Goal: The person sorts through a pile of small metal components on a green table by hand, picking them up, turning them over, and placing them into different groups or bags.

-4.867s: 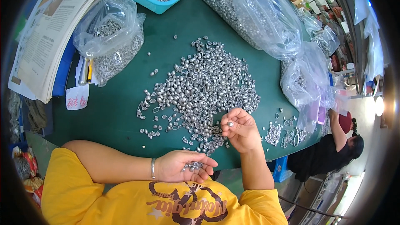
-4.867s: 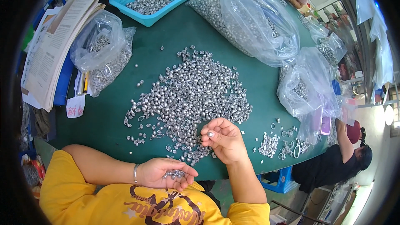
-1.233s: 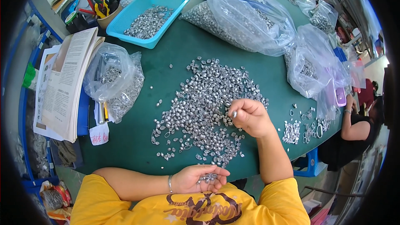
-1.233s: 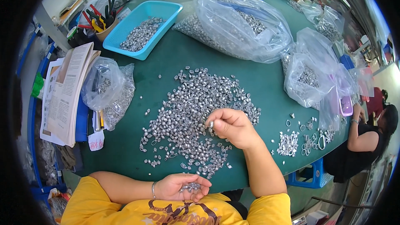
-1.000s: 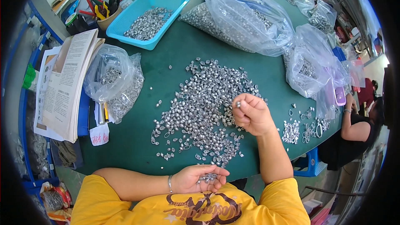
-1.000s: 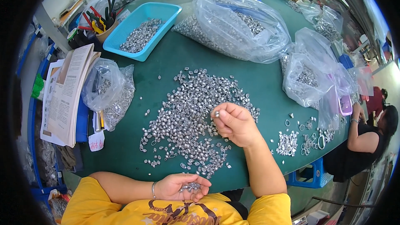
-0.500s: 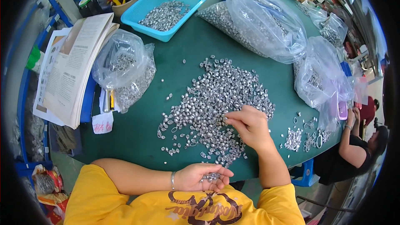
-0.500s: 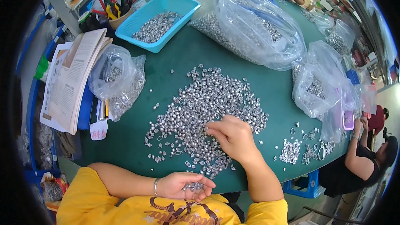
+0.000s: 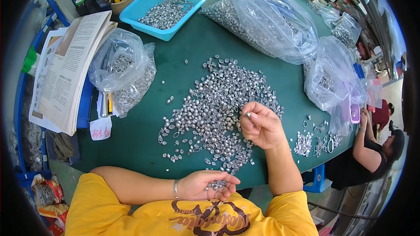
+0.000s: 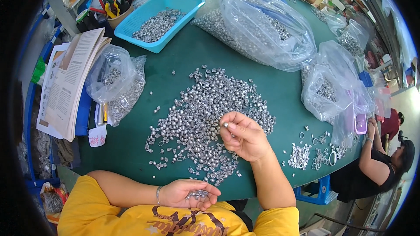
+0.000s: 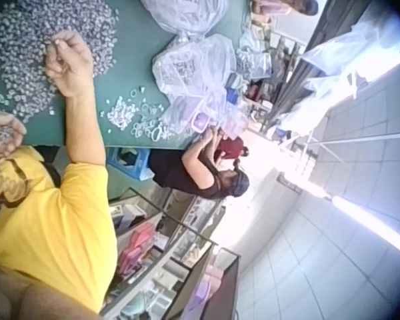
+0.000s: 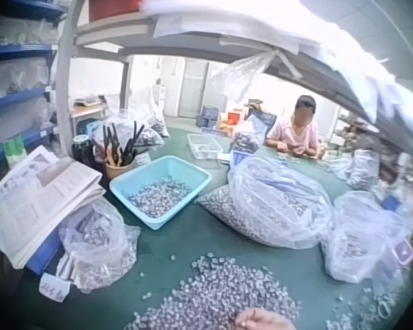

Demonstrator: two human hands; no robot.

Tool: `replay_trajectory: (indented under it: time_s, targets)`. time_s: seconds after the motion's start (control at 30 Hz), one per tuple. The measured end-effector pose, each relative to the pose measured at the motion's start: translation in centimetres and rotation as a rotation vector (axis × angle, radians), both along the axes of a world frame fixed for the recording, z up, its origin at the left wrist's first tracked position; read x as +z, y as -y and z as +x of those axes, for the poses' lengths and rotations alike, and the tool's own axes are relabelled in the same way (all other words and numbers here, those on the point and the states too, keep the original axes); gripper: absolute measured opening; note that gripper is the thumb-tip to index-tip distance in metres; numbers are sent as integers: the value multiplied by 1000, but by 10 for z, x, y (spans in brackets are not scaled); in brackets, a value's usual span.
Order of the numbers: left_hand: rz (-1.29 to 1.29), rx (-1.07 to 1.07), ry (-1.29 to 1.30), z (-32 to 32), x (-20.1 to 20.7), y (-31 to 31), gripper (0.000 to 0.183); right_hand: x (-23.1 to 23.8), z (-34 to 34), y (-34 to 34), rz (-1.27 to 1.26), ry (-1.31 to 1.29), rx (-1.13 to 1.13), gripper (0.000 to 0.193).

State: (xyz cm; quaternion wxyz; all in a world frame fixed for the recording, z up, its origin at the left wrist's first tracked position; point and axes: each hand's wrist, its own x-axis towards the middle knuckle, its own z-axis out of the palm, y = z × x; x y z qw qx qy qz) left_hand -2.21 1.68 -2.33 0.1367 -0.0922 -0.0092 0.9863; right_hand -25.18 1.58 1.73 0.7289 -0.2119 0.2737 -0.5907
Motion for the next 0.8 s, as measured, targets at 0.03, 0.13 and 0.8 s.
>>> replay_trajectory:
  time_s: [0.03,0.13,0.8]
  targets:
    - [-4,5,-2,0,0,0,40,0,-1,-1,-13,15,5,17]
    - [31,11,-15,0,-1,-1,40,1,-4,-1,-6,57,9,17]
    - [15,16,-37,0,-2,-2,39,-1,-5,-19,-41,-22,-37,11]
